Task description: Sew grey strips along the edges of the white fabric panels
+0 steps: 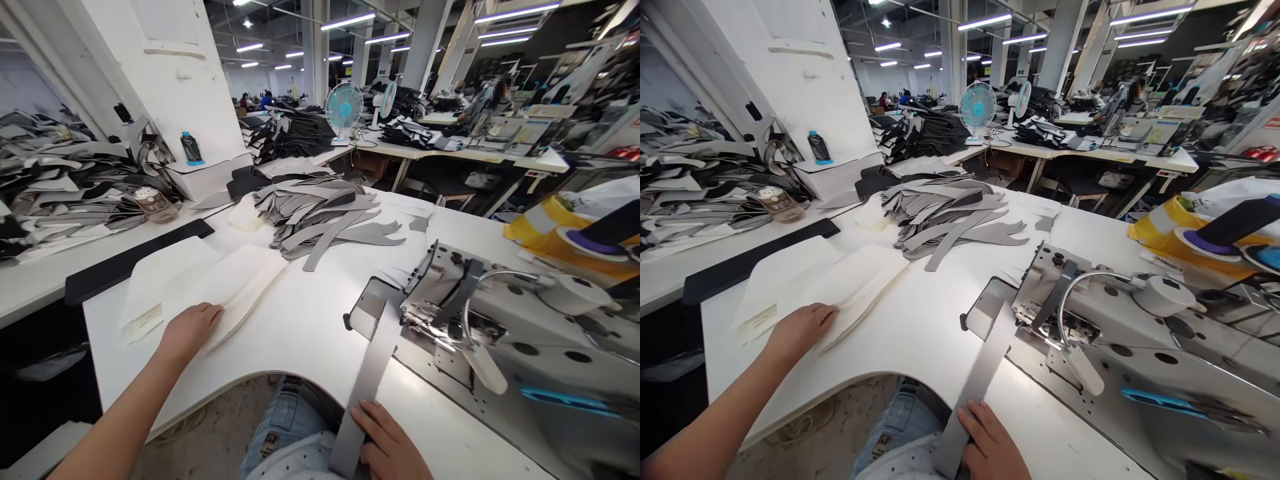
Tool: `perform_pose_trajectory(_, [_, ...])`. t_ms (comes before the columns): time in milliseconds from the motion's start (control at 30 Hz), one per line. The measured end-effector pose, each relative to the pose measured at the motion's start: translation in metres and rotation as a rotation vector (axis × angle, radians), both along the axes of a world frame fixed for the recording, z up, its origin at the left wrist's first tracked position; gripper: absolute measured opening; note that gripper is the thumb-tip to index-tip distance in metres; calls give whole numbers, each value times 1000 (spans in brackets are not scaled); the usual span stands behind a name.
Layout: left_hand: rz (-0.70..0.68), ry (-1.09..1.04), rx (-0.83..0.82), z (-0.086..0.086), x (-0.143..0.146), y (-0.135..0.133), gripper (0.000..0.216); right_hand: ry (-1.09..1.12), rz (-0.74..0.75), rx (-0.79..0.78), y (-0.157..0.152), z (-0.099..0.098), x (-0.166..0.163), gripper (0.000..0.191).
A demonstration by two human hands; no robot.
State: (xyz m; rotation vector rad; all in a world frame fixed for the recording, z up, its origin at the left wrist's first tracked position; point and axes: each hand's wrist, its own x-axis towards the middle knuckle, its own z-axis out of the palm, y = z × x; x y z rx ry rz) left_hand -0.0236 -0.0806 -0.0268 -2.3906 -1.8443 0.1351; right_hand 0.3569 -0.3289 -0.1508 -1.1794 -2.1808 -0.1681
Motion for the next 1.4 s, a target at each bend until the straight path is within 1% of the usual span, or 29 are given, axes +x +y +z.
perform_pose_trajectory(67, [77,-64,77,8,8,1,50,9,52,-70,0,10,6,21])
perform_pose_trajectory(133, [89,-131,189,18,27,1,49,29,58,-154,-1,22,9,20])
perform_pose_trajectory(167, [54,-162,219,21,42,0,49,49,36,-193,-2,28,8,21])
perform_pose_trajectory(200, [-8,-190,216,24,60,-3,48,68,9,-228,-2,34,7,23])
perform_pose_trajectory(233, [-94,-213,180,24,82,-8,47,88,-23,-247,-1,40,6,26])
perform_pose_trajectory(300, [-318,-244,29,21,131,-25,49,114,-121,-261,6,47,5,30])
perform_pose_trajectory(367, [-555,-259,-172,14,177,-52,60,84,-261,-195,18,49,8,35])
perform_pose_trajectory(433, [-738,-224,-390,9,209,-82,70,1,-378,-148,33,47,16,45])
perform_pose_trajectory(467, [-798,-193,-486,7,218,-95,75,-40,-422,-155,40,45,21,49])
perform_pose_trajectory(533, [-872,-146,-636,8,224,-113,82,-90,-427,-195,48,41,31,42])
perform_pose_trajectory(600, [-914,-154,-767,11,222,-116,78,-103,-390,-232,49,37,36,28])
perform_pose_trajectory(633, [-932,-168,-842,12,222,-111,70,-101,-372,-236,47,35,37,22])
perform_pose_trajectory(667, [-941,-192,-902,11,225,-103,57,-100,-359,-229,43,34,36,20])
perform_pose_trajectory(700, [-930,-231,-921,9,231,-93,44,-99,-350,-212,39,32,34,20])
perform_pose_trajectory(733, [-908,-272,-897,6,240,-81,37,-98,-343,-186,35,31,32,22])
perform_pose_trajectory(767, [-862,-321,-809,1,252,-68,37,-94,-338,-158,32,30,30,24])
perform_pose_trajectory(800, [-799,-356,-682,-5,265,-55,39,-87,-333,-127,29,29,28,26])
perform_pose_trajectory(833, [-744,-348,-577,-11,279,-43,42,-79,-329,-97,27,28,26,26])
perform_pose_trajectory(867, [-693,-321,-519,-16,293,-32,50,-69,-326,-67,26,28,25,26])
perform_pose_trajectory(900, [-660,-280,-509,-20,305,-23,58,-61,-325,-44,25,27,25,26])
perform_pose_trajectory(933, [-644,-232,-542,-23,315,-15,62,-56,-328,-32,25,27,25,26])
perform_pose_trajectory(967, [-636,-191,-600,-23,322,-9,60,-56,-334,-32,26,26,26,27])
perform_pose_trajectory(1033, [-632,-148,-717,-22,330,-1,45,-71,-359,-61,27,25,27,27])
perform_pose_trajectory(1067, [-630,-147,-750,-20,331,1,38,-80,-382,-76,29,25,27,28])
perform_pose_trajectory(1133, [-641,-172,-747,-16,332,3,29,-95,-436,-103,31,25,26,31])
perform_pose_trajectory(1200, [-675,-193,-685,-12,332,3,28,-101,-464,-136,34,25,25,31])
perform_pose_trajectory(1267, [-684,-193,-646,-8,333,2,27,-97,-454,-179,38,27,25,28])
perform_pose_trajectory(1300, [-666,-192,-652,-7,334,2,27,-88,-448,-193,39,27,25,25])
perform_pose_trajectory(1400, [-559,-204,-739,-5,337,1,39,-41,-455,-215,45,26,25,19])
